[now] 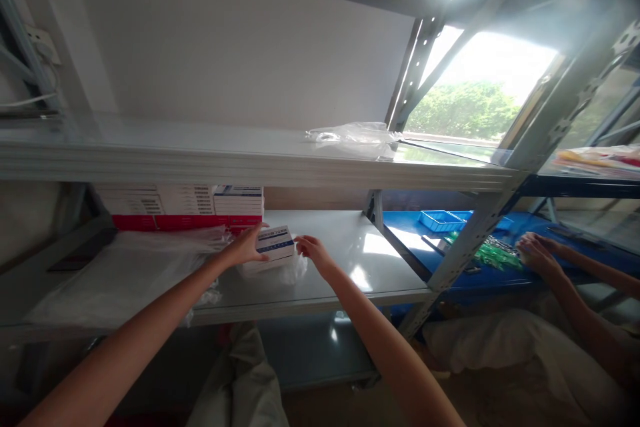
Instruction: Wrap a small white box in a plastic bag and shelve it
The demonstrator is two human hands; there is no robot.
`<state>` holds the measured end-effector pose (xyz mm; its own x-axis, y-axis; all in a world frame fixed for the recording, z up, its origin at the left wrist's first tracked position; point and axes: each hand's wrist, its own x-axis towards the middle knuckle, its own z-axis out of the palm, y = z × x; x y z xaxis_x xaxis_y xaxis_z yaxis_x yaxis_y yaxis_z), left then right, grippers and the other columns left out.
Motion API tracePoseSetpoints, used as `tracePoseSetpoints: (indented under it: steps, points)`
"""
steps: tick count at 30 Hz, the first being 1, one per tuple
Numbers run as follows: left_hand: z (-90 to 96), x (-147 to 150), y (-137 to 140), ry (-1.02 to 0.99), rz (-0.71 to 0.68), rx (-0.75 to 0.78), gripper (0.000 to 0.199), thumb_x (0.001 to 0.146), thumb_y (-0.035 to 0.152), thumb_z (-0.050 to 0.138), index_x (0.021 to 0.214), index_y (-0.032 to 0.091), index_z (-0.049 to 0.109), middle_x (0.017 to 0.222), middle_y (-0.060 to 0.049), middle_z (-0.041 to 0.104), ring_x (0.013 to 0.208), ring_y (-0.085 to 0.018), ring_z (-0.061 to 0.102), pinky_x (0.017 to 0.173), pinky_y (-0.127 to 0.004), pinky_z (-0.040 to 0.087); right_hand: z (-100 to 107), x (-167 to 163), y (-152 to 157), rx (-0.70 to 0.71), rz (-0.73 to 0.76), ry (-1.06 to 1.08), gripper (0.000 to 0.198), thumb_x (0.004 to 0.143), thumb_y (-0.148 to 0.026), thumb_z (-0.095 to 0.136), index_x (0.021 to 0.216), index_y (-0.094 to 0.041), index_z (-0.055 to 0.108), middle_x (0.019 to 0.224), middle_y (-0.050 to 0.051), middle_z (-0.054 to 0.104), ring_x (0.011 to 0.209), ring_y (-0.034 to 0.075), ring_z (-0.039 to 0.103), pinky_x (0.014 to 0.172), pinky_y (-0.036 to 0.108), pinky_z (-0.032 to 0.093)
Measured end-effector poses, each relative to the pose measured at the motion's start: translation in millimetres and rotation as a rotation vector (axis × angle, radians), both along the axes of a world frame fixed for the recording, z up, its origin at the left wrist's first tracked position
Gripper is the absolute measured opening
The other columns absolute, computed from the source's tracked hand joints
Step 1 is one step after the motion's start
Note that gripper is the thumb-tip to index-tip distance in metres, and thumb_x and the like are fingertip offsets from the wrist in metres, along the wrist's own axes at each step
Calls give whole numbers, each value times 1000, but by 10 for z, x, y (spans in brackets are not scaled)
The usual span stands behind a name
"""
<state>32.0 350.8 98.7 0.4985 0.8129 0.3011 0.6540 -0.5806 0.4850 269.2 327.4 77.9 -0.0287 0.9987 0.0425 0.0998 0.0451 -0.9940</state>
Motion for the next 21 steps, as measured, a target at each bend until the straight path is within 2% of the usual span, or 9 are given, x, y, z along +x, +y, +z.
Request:
tracePoseSetpoints:
  steps: [4,7,9,12,14,17,19,21]
  points:
    - [31,141,-66,98,-54,31,84,55,26,82,131,21,45,130,-13,54,120,-34,50,101,-45,36,235,-92,-36,-15,75,253,37,63,-48,67,82,-17,70,67,1,61,55,10,48,52,23,32]
    - [60,202,-128,140,-103,17,87,57,27,82,135,21,44,134,-15,51,124,-35,46,105,-46,32,363,-124,0,35,48,169,35,65,-43,66,91,-20,72,81,3,68,57,10,50,52,23,33]
    - [87,164,-138,143,-114,15,94,54,32,84,137,22,42,140,-15,46,130,-36,39,108,-47,28,396,-116,27,121,17,104,31,65,-41,65,87,-21,74,86,4,70,63,13,54,57,25,38]
    - [131,-18,-85,117,-9,19,102,49,32,86,139,20,40,144,-18,39,133,-37,34,107,-46,29,386,-79,21,227,-27,104,28,64,-42,65,81,-22,75,96,6,72,86,21,60,74,31,44]
    - [151,-170,-28,97,100,-51,91,49,31,83,131,14,49,133,-20,50,122,-36,47,97,-42,39,371,-52,-18,227,-55,133,31,65,-45,66,84,-23,75,103,7,71,100,25,59,84,35,42]
    - [157,-323,31,48,144,-286,54,52,37,78,97,10,66,94,-14,68,88,-30,63,73,-33,47,372,-32,-92,182,-89,172,38,67,-48,65,94,-23,75,113,7,69,111,29,54,91,37,39]
    - [157,-349,41,-6,144,-415,34,51,37,75,73,12,67,73,-8,67,72,-24,63,62,-28,44,382,-37,-124,149,-94,198,41,66,-49,66,96,-23,75,116,7,68,115,30,52,94,38,37]
    - [165,-339,36,-62,180,-457,23,48,33,74,58,14,64,59,-5,64,63,-21,60,57,-26,41,379,-45,-130,132,-97,228,39,65,-49,66,94,-24,76,117,7,67,118,30,50,96,39,35]
